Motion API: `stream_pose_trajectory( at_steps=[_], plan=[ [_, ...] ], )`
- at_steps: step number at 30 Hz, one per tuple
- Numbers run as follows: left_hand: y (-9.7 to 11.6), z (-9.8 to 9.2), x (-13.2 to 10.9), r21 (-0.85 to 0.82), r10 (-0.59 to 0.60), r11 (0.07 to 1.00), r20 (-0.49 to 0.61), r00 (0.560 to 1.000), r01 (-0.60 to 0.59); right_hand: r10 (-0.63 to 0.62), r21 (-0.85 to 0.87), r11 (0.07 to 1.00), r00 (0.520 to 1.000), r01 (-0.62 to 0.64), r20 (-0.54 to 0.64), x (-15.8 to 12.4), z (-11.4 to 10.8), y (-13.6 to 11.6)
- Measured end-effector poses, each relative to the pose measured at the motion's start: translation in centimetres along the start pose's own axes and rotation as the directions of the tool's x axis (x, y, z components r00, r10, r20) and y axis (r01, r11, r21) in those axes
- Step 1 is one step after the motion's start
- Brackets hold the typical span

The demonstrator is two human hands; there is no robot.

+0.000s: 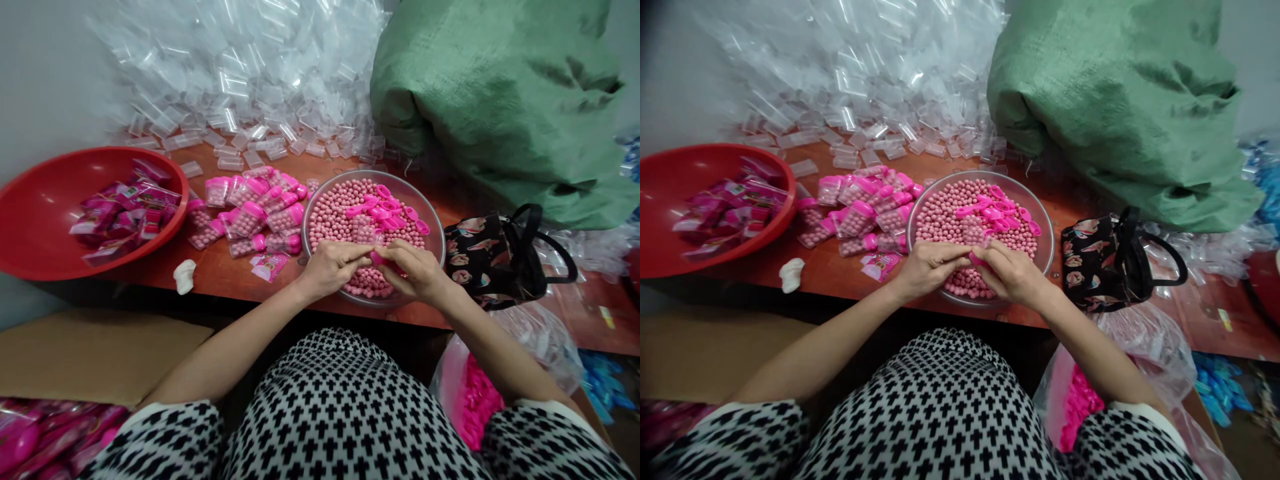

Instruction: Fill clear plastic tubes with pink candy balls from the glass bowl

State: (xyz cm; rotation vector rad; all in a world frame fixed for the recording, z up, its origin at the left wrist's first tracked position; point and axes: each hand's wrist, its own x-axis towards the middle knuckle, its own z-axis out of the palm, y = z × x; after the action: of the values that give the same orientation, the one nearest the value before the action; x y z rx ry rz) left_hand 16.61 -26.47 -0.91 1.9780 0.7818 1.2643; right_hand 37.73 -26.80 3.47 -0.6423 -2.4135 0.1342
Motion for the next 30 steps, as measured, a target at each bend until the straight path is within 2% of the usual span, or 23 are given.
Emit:
stream_pose_trajectory(
  at_steps=[3,6,9,11,13,15,18,19,21,23,25,27,30],
  plan=[
    [0.0,0.0,0.0,0.019,-0.047,0.999,0.019,0.999,0.046,0.029,-0.033,0.999,1.0,-0.029,0.01,-0.4,0.6,-0.1],
    [0.0,-0.2,0.1,-0.007,-0.108,0.994,0.042,0.993,0.108,0.023,0.07,0.997,1.0,-0.024,0.01,-0.5,1.0,0.7],
    [-0.1,-0.3,0.5,-0.058,-0.195,0.979,0.004,0.981,0.195,0.051,0.121,0.992,0.998,-0.048,-0.021,0.0,1.5,1.7],
    [-0.2,-0.2,0.8,-0.153,-0.268,0.953,-0.035,0.963,0.26,0.125,0.154,0.981,0.991,-0.118,-0.036,0.6,1.7,2.0],
    [-0.3,-0.1,1.1,-0.299,-0.348,0.9,-0.058,0.936,0.316,0.278,0.247,0.934,0.959,-0.258,-0.049,1.2,1.5,1.9],
    [-0.5,-0.1,1.4,-0.426,-0.412,0.837,-0.077,0.908,0.344,0.455,0.463,0.796,0.89,-0.39,-0.034,1.4,1.0,1.6],
    [-0.7,-0.2,1.7,-0.5,-0.466,0.788,-0.105,0.879,0.358,0.618,0.8,0.422,0.781,-0.427,0.091,0.9,0.2,1.2],
    [-0.8,-0.2,1.7,-0.504,-0.471,0.784,-0.103,0.876,0.363,0.648,0.853,0.306,0.749,-0.422,0.138,0.5,0.1,1.2],
    [-0.7,-0.2,1.7,-0.484,-0.46,0.795,-0.088,0.884,0.365,0.697,0.895,0.146,0.686,-0.421,0.209,-0.1,0.0,1.4],
    [-0.5,-0.2,1.6,-0.429,-0.413,0.832,-0.06,0.909,0.35,0.724,0.903,0.057,0.64,-0.425,0.256,-0.4,0.3,1.7],
    [-0.3,-0.1,1.5,-0.366,-0.345,0.878,-0.034,0.938,0.31,0.731,0.904,0.006,0.618,-0.428,0.288,-0.2,0.8,2.0],
    [-0.3,0.0,1.4,-0.299,-0.269,0.922,-0.038,0.962,0.246,0.705,0.884,-0.034,0.616,-0.465,0.351,0.3,1.3,2.0],
    [-0.6,0.1,1.3,-0.216,-0.195,0.961,-0.095,0.976,0.171,0.595,0.817,-0.127,0.616,-0.562,0.516,1.1,1.7,1.5]
  ],
)
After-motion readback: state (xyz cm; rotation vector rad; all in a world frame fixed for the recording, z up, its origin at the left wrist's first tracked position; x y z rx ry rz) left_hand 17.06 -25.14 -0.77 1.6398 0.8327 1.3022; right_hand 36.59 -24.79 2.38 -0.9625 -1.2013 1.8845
